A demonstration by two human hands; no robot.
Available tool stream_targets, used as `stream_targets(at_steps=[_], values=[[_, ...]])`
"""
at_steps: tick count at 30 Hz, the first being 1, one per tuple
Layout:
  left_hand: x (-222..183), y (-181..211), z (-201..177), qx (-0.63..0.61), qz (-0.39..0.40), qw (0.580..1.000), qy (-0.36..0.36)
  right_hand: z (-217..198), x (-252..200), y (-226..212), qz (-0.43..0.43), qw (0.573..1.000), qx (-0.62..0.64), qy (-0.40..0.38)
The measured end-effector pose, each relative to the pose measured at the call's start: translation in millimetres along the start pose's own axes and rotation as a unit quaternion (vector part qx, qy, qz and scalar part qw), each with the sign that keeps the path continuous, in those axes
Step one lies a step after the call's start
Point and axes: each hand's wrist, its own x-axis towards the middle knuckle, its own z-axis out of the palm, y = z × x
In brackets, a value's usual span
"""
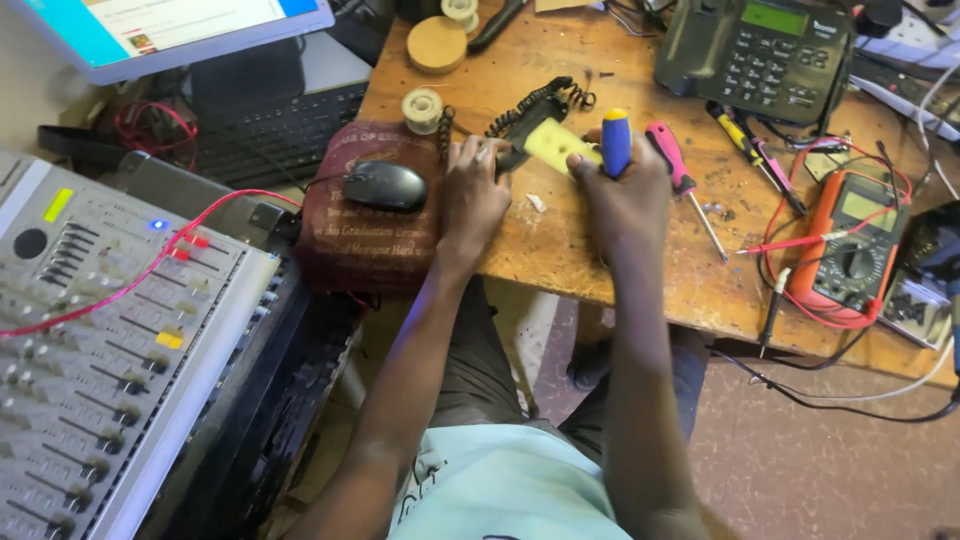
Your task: Disassembling and reassembling a telephone handset to inspect or repair internal components using a screwdriver.
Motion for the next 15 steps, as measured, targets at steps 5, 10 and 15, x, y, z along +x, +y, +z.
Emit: stream_targets(at_steps=[5,10,15], values=[[0,19,-38,-0.057,-0.014,0.997,0.043,47,-2,17,0.018,0.998,0.066,-0.002],[-3,42,-72,-0.423,-0.238,0.874,0.015,76,-11,15,0.048,0.978,0.200,-0.024],[22,6,-28,-0.451,-0.267,0.851,-0.016,88,-13,15,0.055,0.967,0.240,-0.057]])
